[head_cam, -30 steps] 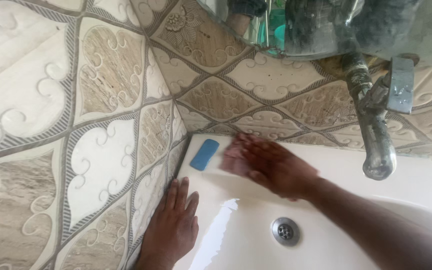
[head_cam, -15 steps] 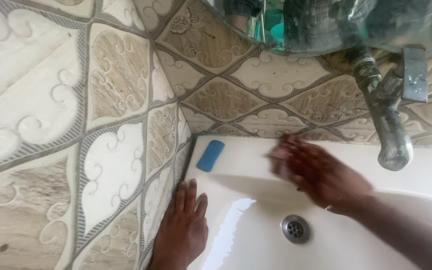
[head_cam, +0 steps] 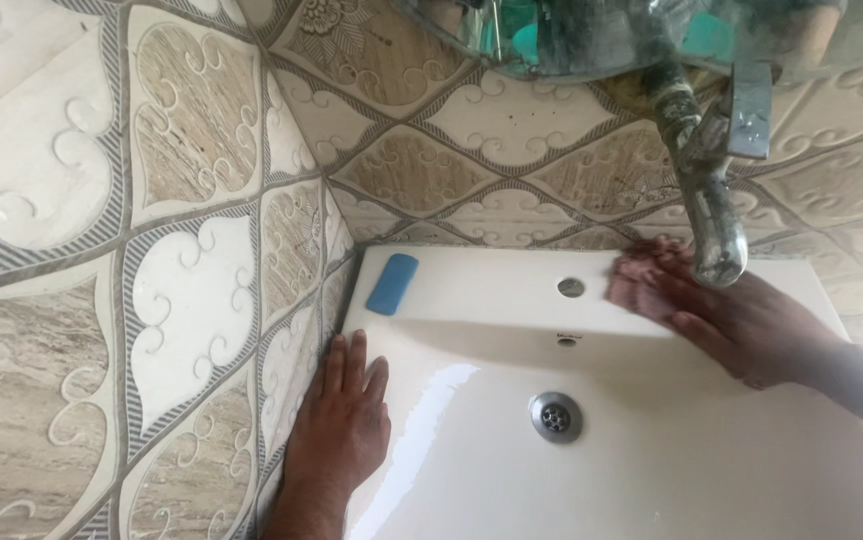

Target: The person organizes toiletries on the sink, then washes their hands with soap and water. They proceed to scrub the sink basin with a cloth and rinse it thoroughly, finishing by wiping the surface dry.

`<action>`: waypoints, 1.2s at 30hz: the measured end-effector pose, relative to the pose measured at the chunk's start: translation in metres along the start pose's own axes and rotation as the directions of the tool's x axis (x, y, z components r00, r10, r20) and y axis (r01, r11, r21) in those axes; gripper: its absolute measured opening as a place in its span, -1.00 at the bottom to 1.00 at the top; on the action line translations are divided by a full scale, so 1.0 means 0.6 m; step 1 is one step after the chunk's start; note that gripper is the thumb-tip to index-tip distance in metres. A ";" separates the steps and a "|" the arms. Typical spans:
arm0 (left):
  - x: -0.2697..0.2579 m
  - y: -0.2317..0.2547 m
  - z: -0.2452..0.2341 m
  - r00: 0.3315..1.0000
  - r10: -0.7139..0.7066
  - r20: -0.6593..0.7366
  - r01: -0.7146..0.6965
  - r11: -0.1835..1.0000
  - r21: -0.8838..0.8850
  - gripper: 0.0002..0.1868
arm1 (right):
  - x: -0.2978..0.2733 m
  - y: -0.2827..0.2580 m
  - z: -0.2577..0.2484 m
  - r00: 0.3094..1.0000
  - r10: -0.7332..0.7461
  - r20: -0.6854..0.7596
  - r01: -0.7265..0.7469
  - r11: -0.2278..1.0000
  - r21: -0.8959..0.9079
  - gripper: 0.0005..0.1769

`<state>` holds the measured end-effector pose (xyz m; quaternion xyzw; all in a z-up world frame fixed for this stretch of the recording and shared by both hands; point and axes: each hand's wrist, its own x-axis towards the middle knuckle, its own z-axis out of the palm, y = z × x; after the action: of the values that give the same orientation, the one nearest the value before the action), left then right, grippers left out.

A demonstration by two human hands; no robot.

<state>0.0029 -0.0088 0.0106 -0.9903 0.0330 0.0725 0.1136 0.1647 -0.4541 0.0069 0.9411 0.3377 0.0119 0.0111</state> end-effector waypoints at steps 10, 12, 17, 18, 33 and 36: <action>0.002 -0.002 0.009 0.999 -0.006 -0.037 0.006 1.000 -0.014 -0.34 | 0.190 -0.164 0.057 0.956 -0.272 -0.108 0.260 0.959 -0.115 -0.21; 0.002 -0.004 0.008 0.999 -0.005 -0.039 0.006 1.000 0.018 -0.34 | 0.242 -0.223 0.062 0.930 -0.287 -0.230 0.283 0.958 -0.048 -0.24; 0.000 0.002 0.004 0.998 -0.009 -0.059 0.010 1.000 0.026 -0.34 | 0.227 -0.220 0.036 0.939 -0.284 -0.193 0.292 0.956 0.011 -0.23; -0.001 0.002 0.004 0.999 -0.012 -0.052 0.013 0.999 0.030 -0.34 | 0.204 -0.195 0.028 0.922 -0.317 -0.224 0.321 0.947 -0.017 -0.23; -0.001 -0.006 -0.003 1.000 -0.010 0.013 0.011 1.000 -0.017 -0.31 | 0.161 -0.193 0.013 0.920 -0.299 -0.254 0.245 0.943 -0.224 -0.29; 0.002 -0.004 -0.005 1.000 -0.012 0.025 0.011 0.999 0.033 -0.30 | 0.251 -0.260 0.038 0.978 -0.195 -0.075 0.195 0.981 -0.011 -0.25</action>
<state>0.0045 -0.0073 0.0137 -0.9875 0.0272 0.0837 0.1306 0.1824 -0.2383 -0.0181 0.9023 0.4284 0.0472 0.0008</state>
